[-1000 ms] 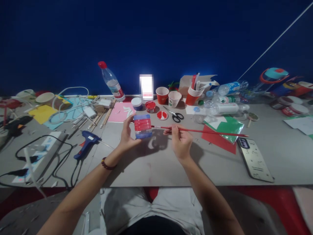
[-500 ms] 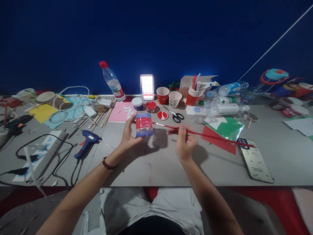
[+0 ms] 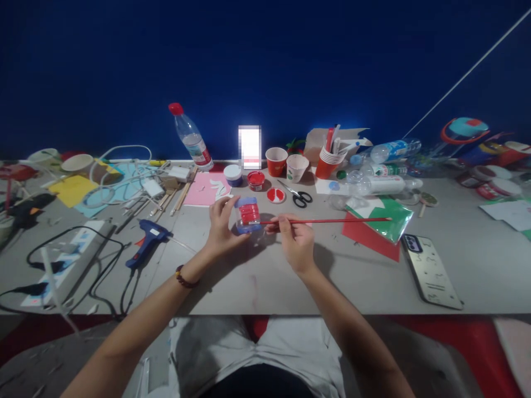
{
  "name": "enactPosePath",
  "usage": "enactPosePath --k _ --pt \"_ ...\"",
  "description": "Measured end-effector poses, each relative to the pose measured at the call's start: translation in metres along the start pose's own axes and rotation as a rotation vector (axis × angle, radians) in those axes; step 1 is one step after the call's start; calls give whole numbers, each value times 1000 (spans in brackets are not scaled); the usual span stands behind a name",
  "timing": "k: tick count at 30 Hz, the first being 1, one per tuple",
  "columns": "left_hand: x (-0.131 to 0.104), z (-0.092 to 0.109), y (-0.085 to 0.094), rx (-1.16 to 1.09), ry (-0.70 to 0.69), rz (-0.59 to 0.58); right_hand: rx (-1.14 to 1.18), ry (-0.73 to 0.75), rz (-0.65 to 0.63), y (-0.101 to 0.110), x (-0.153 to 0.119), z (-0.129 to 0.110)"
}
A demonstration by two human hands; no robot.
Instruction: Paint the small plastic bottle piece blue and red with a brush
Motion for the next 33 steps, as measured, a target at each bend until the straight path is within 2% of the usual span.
enactPosePath --k 7,19,26,29,33 --pt "0 1 1 -1 1 -8 -111 29 22 4 0 -5" --pt "2 -1 5 -42 33 -10 -153 76 152 22 1 -9" --pt "1 0 0 -35 36 -44 -94 67 -21 1 -2 -8" --pt "1 0 2 -30 39 -37 -90 60 -19 -1 0 -9" --pt "2 1 4 -41 25 -29 -111 33 53 9 3 -7"
Point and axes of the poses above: each hand's wrist, its own x-axis towards the middle knuckle, its own y-axis out of the back of the hand, z = x × y, the point moved 7 cm from there along x, towards the middle knuckle, and after that the axes turned 13 degrees about -z, right-handed, at the moved point
